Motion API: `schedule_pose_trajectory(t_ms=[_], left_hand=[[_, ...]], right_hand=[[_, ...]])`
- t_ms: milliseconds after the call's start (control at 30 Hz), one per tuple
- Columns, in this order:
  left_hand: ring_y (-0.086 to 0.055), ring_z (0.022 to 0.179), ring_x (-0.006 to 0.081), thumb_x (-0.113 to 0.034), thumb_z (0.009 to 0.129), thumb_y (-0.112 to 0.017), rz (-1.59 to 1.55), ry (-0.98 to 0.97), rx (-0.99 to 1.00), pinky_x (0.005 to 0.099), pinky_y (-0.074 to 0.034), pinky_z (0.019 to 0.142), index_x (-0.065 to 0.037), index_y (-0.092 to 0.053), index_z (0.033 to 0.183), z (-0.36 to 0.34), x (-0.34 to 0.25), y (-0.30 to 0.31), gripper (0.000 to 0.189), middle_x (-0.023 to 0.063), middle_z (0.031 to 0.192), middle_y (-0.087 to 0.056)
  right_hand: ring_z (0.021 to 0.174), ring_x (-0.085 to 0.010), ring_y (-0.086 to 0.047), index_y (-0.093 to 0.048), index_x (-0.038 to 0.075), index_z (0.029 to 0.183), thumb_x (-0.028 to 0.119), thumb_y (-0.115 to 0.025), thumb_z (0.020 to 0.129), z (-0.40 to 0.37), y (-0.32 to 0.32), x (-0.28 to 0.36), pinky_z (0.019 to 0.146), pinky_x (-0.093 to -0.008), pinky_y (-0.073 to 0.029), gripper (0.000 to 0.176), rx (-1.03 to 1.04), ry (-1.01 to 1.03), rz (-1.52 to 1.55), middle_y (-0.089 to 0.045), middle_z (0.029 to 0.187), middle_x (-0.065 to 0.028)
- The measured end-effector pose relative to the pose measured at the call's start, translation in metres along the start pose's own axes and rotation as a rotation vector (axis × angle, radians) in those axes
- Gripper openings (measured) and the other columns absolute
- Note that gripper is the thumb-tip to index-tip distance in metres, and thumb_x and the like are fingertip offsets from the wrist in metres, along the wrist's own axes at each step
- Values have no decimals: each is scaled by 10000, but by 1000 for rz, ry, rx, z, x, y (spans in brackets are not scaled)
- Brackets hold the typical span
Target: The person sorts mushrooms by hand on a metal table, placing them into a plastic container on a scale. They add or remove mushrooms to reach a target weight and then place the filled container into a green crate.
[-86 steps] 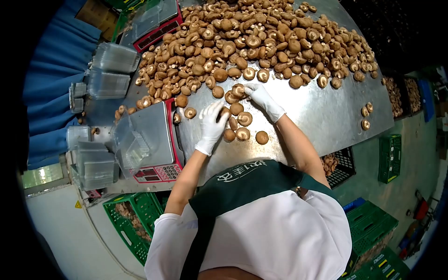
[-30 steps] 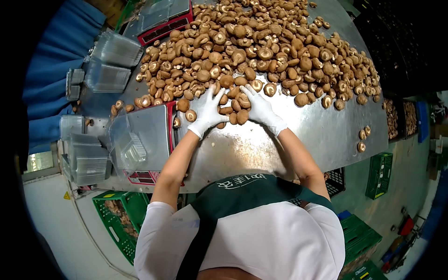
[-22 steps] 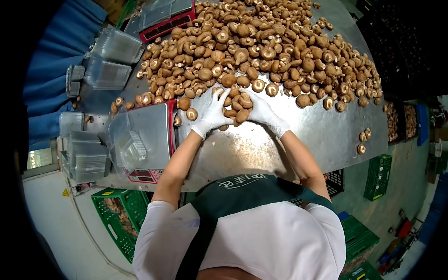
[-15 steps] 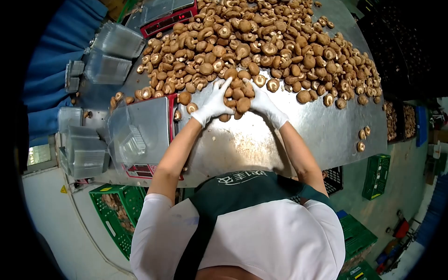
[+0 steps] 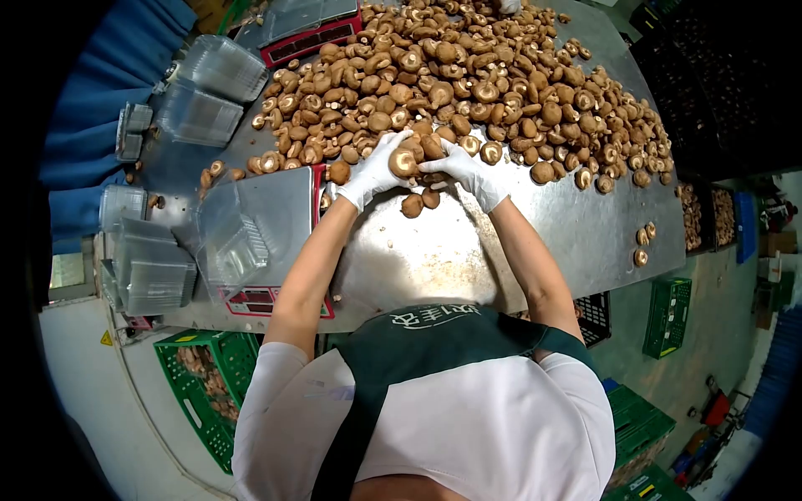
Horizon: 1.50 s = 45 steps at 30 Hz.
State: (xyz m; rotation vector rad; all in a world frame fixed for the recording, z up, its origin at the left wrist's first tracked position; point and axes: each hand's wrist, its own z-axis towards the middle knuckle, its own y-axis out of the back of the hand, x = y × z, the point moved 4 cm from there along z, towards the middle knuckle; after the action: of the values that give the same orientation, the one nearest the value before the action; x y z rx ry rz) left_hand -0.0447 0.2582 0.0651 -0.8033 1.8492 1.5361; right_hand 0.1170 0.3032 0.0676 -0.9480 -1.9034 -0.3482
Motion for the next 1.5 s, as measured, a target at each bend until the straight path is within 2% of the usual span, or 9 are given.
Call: schedule_pose_trajectory(t_ms=[433, 733, 900, 1000, 1100, 1167, 1200, 1300, 1500], left_hand=[[-440, 1215, 313, -100, 517, -864, 109, -69, -432, 362, -373, 1026, -103, -385, 1354, -162, -29, 156, 965, 155, 1318, -417], [-432, 1218, 313, -145, 509, -883, 157, 52, -562, 355, -382, 1034, -81, -354, 1358, -305, 42, 228, 1002, 154, 1327, -380], [-377, 1293, 346, -256, 586, -842, 358, 251, -326, 393, -408, 1013, -130, -308, 1403, -329, 85, 215, 984, 148, 1473, -263], [-378, 1289, 356, -232, 627, -814, 179, 178, -323, 403, -399, 1019, -155, -317, 1413, -335, 81, 232, 933, 146, 1463, -299], [-543, 1147, 281, -158, 674, -767, 325, 132, -324, 343, -474, 919, -144, -420, 1367, -343, 72, 252, 775, 134, 1393, -426], [-618, 912, 154, -89, 691, -724, -22, 256, -310, 257, -512, 755, -118, -524, 1290, -350, 75, 262, 632, 101, 1309, -527], [-577, 784, 65, -41, 700, -685, -140, 238, -408, 192, -485, 638, -94, -587, 1221, -353, 80, 264, 533, 68, 1250, -575], [-600, 857, 94, 33, 752, -622, -180, 239, -712, 196, -499, 668, -82, -622, 1164, -360, 113, 262, 428, 46, 1208, -588], [-571, 1069, 158, -32, 817, -651, -206, 229, -951, 273, -498, 824, -68, -648, 1103, -365, 137, 242, 289, 67, 1223, -572]], right_hand=[[711, -110, -624, -476, 48, 1265, 138, -775, 709, -35, -175, 104, 524, -225, -514, 638, 215, 230, -182, -635, 988, -81], [675, -68, -581, -469, 62, 1288, 101, -768, 735, -19, -344, 98, 538, -210, -487, 629, 482, 342, -253, -649, 931, -48], [990, -386, -602, -355, 49, 1374, 422, -713, 699, -1, -377, 77, 841, -406, -491, 850, 268, 392, -1163, -625, 1080, -223], [1059, -339, -587, -392, 58, 1361, 380, -722, 707, -11, -378, 74, 858, -385, -498, 800, 113, 571, -1243, -510, 1276, -229], [1011, -296, -609, -476, 68, 1293, 386, -713, 716, -14, -342, 64, 835, -376, -502, 700, -107, 929, -991, -588, 1163, -164], [1079, -315, -585, -555, 92, 1226, 299, -696, 761, -30, -302, 74, 901, -345, -485, 528, -138, 421, -902, -528, 1292, -153], [1086, -299, -580, -558, 96, 1225, 277, -691, 765, -27, -275, 65, 898, -345, -489, 511, -229, 453, -938, -530, 1293, -144], [1113, -290, -550, -555, 100, 1225, 224, -683, 768, -16, -189, 19, 888, -363, -494, 490, -543, 314, -1312, -513, 1315, -134], [1053, -347, -534, -563, 93, 1186, 33, -537, 723, -12, -100, -56, 854, -446, -468, 468, -550, 156, -1669, -563, 1155, -125]])
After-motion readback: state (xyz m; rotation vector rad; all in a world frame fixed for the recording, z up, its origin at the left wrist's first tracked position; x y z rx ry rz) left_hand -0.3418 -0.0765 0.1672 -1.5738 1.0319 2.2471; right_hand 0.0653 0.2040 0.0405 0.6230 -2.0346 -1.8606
